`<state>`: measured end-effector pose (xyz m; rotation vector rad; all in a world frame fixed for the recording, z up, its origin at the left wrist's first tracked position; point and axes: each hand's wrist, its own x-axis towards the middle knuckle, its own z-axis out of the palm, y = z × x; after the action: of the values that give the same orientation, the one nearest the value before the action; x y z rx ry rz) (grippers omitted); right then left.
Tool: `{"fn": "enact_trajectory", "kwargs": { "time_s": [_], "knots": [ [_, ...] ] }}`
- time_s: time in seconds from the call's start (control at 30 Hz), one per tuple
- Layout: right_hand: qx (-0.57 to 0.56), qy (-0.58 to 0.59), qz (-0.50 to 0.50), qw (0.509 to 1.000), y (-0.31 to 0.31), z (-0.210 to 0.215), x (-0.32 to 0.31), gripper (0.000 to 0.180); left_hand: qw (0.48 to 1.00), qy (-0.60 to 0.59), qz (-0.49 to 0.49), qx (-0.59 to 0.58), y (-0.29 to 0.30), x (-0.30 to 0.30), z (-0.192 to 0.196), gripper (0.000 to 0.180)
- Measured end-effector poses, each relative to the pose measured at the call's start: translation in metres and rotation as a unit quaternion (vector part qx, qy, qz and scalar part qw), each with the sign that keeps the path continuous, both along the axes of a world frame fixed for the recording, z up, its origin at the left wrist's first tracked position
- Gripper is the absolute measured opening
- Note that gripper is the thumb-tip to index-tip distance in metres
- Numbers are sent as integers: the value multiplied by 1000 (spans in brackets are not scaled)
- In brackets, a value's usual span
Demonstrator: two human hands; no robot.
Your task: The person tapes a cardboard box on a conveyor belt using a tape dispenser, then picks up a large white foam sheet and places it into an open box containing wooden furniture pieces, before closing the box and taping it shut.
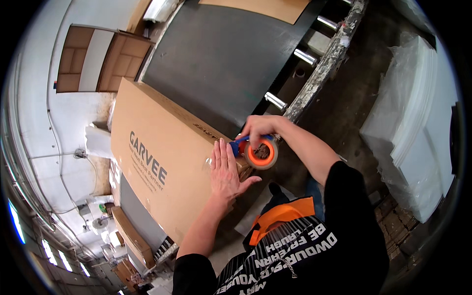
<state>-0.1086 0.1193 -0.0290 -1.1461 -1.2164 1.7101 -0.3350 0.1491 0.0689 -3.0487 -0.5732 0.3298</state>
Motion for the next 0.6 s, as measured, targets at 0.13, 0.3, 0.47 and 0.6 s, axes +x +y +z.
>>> {"fn": "enact_trajectory", "kwargs": {
  "time_s": [0.13,0.3,0.47,0.6],
  "knots": [
    [-26,95,11,995,-95,-29,-29,63,1000,0,12,-19,4,-7,-2,120],
    [55,-174,-71,981,-99,18,-120,41,1000,-2,0,-22,4,-11,-1,108],
    [202,-290,145,924,-99,7,-177,32,999,-3,18,-27,-3,-8,-2,100],
    [55,-113,-47,991,-138,-32,-129,57,999,-17,30,-19,7,-14,-5,102]
  ]
}}
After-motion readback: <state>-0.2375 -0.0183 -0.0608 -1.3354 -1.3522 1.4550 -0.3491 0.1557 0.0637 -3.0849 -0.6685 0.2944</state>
